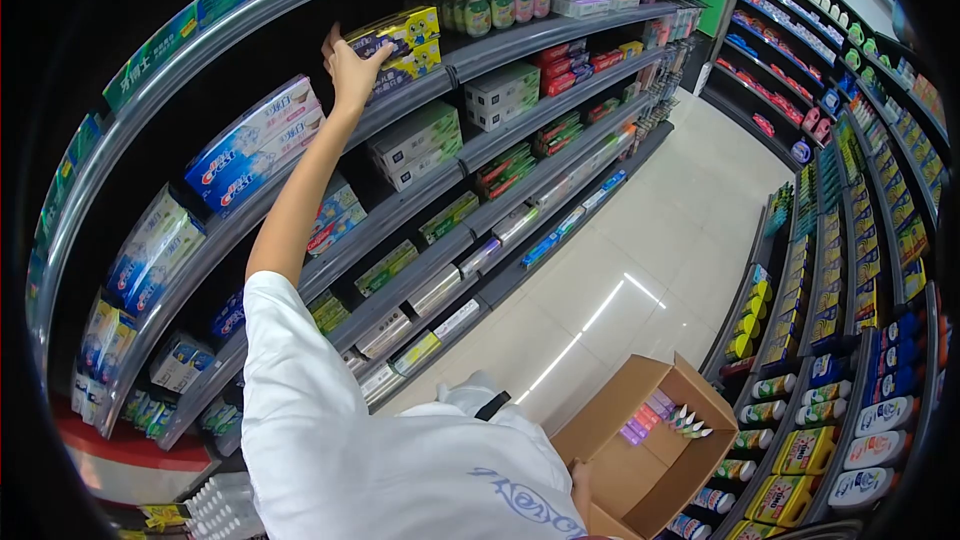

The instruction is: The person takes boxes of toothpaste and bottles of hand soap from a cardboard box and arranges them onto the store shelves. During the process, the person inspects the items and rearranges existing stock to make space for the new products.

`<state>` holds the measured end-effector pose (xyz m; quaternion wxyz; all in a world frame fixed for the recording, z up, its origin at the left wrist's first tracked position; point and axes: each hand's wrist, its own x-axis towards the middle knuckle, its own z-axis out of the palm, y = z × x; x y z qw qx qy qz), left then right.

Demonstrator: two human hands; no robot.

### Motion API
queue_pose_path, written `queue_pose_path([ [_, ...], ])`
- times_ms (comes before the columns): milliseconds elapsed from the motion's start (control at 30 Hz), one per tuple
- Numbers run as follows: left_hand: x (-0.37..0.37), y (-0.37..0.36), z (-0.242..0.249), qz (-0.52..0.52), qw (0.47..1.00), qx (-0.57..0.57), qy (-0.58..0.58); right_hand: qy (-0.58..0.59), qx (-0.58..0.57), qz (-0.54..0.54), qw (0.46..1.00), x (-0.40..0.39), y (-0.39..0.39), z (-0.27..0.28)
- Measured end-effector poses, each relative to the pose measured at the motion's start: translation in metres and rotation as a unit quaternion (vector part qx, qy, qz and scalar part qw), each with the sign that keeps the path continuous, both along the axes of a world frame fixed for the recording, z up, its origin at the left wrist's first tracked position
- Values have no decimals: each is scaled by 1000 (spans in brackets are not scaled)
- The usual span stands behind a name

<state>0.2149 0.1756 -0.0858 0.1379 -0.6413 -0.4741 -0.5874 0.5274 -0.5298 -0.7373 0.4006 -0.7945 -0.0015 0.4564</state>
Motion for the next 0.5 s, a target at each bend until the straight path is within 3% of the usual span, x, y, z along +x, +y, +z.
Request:
queue_pose_path([
  [67,5,-18,4,-32,999,-24,-29,-12,-12,35,999,0,1,4],
  [133,6,-19,2,-65,995,1,-70,-94,76,-47,992,-14,14,44],
  [267,-6,-5,-13,-13,998,-15,-53,-45,-2,22,999,-5,2,32],
  [333,-16,10,-25,-108,971,-142,-158,-130,-17,64,989,-12,9,64],
  [400,-12,5,-21,-96,969,-158,-165,-120,-36,70,990,-10,9,59],
  [500,-12,-8,-14,-163,939,-242,-179,-112,-57,80,989,-10,10,67],
])
